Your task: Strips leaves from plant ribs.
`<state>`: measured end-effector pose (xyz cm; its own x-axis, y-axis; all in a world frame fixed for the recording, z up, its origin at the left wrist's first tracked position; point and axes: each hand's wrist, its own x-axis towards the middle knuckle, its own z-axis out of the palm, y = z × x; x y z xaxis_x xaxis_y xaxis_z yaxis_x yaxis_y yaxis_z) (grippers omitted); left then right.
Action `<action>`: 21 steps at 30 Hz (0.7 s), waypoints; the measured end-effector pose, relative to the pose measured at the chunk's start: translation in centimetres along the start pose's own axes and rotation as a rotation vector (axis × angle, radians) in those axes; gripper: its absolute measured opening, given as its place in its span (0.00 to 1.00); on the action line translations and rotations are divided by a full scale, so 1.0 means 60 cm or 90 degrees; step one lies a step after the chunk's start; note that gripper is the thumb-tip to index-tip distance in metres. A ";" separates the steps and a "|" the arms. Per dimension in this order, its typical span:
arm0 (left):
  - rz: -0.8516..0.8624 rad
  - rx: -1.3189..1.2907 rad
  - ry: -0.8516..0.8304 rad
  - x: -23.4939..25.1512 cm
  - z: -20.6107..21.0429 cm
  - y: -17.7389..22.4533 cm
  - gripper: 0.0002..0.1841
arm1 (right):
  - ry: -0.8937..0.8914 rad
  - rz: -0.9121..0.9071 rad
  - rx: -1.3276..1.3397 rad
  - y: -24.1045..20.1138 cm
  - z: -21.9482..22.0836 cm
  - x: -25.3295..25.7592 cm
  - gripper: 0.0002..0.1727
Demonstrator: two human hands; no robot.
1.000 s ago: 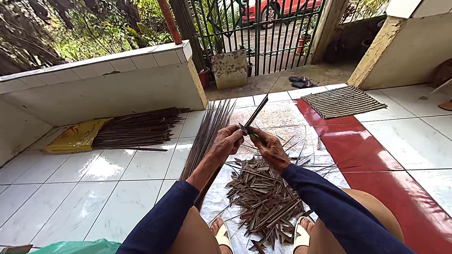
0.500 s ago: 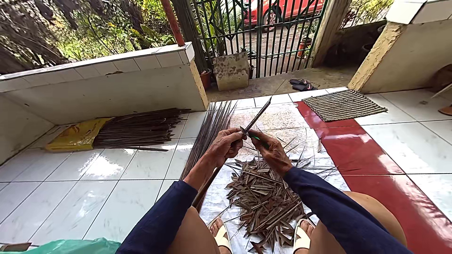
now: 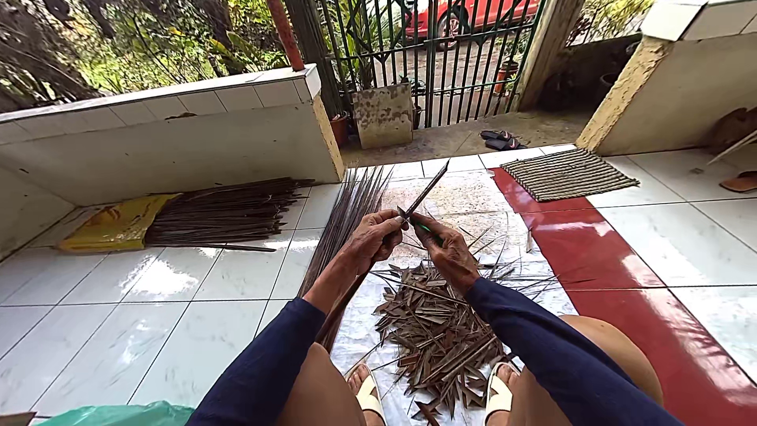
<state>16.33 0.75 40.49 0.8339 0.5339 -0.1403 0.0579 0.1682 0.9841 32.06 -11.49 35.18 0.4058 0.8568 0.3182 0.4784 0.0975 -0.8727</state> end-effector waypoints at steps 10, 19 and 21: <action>-0.001 0.004 -0.014 0.006 0.006 -0.006 0.14 | 0.075 -0.026 -0.102 -0.005 0.010 0.004 0.20; -0.018 0.030 -0.013 0.005 0.010 0.005 0.15 | 0.137 -0.026 -0.240 -0.011 0.008 -0.002 0.20; -0.015 0.033 -0.014 0.004 0.010 0.006 0.15 | 0.146 -0.030 -0.251 -0.011 0.009 -0.003 0.20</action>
<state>16.90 0.44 40.86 0.8440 0.5113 -0.1621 0.1058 0.1377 0.9848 31.25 -11.47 35.50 0.5170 0.7177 0.4665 0.7423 -0.1046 -0.6618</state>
